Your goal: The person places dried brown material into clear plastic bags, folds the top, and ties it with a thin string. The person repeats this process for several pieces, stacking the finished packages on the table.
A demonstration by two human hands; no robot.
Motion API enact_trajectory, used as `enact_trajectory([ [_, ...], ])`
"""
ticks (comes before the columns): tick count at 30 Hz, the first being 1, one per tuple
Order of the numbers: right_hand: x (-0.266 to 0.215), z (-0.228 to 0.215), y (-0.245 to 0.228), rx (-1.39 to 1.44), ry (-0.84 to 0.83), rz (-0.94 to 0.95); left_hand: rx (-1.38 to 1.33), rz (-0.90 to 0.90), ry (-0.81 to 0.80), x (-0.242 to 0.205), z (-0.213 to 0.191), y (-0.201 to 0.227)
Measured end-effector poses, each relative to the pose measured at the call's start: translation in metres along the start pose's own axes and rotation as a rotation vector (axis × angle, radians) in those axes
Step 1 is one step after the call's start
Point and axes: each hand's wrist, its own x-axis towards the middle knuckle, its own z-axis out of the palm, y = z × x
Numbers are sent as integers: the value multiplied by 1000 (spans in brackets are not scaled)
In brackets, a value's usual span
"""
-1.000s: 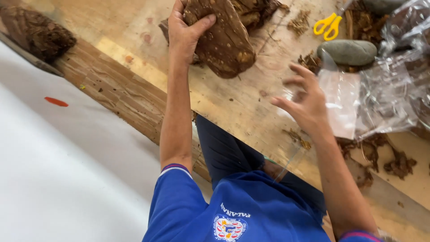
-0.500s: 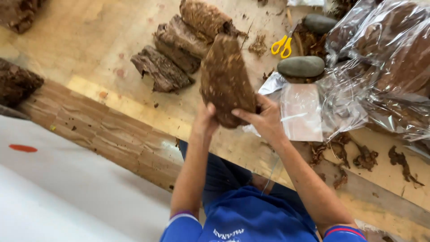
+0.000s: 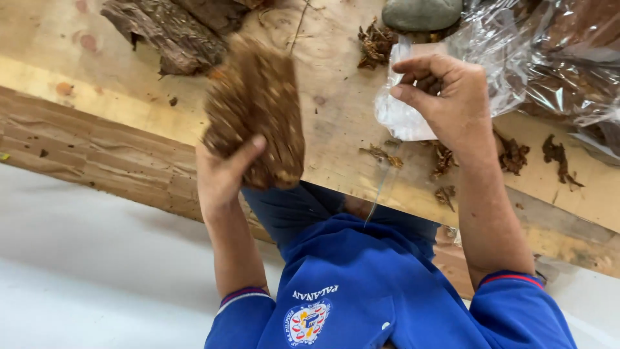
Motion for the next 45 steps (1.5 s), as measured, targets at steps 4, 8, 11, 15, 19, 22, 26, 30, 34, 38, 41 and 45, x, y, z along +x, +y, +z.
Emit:
enact_trajectory([
  [4, 5, 16, 13, 29, 223, -94, 159, -59, -270, -32, 27, 4],
  [8, 12, 26, 5, 179, 345, -201, 376, -20, -316, -43, 50, -8],
  [11, 11, 29, 0, 287, 306, -210, 628, 116, -305, -44, 56, -36],
  [15, 8, 26, -18, 311, 131, -157, 715, 178, -280, -41, 77, -24],
  [19, 12, 25, -27, 166, 12, -167, 785, 262, -290, -40, 92, -28],
  [22, 7, 26, -15, -18, -31, -291, 786, 203, -299, -39, 95, -30],
  [26, 6, 24, -27, -278, -60, -560, 471, -114, -341, -28, 95, 8],
  [30, 11, 22, -41, -257, -159, -687, 343, -78, -491, -23, 88, 7],
  [34, 8, 16, -59, -309, -271, -770, 232, 48, -502, -25, 86, 6],
  [38, -4, 10, -49, -280, -185, -761, 135, 22, -294, -29, 80, -6],
  [41, -9, 21, -12, -113, -68, -684, -77, -35, -200, -30, 75, -28],
  [45, 3, 31, 16, -15, 107, -664, -203, -107, -88, -34, 71, -60],
])
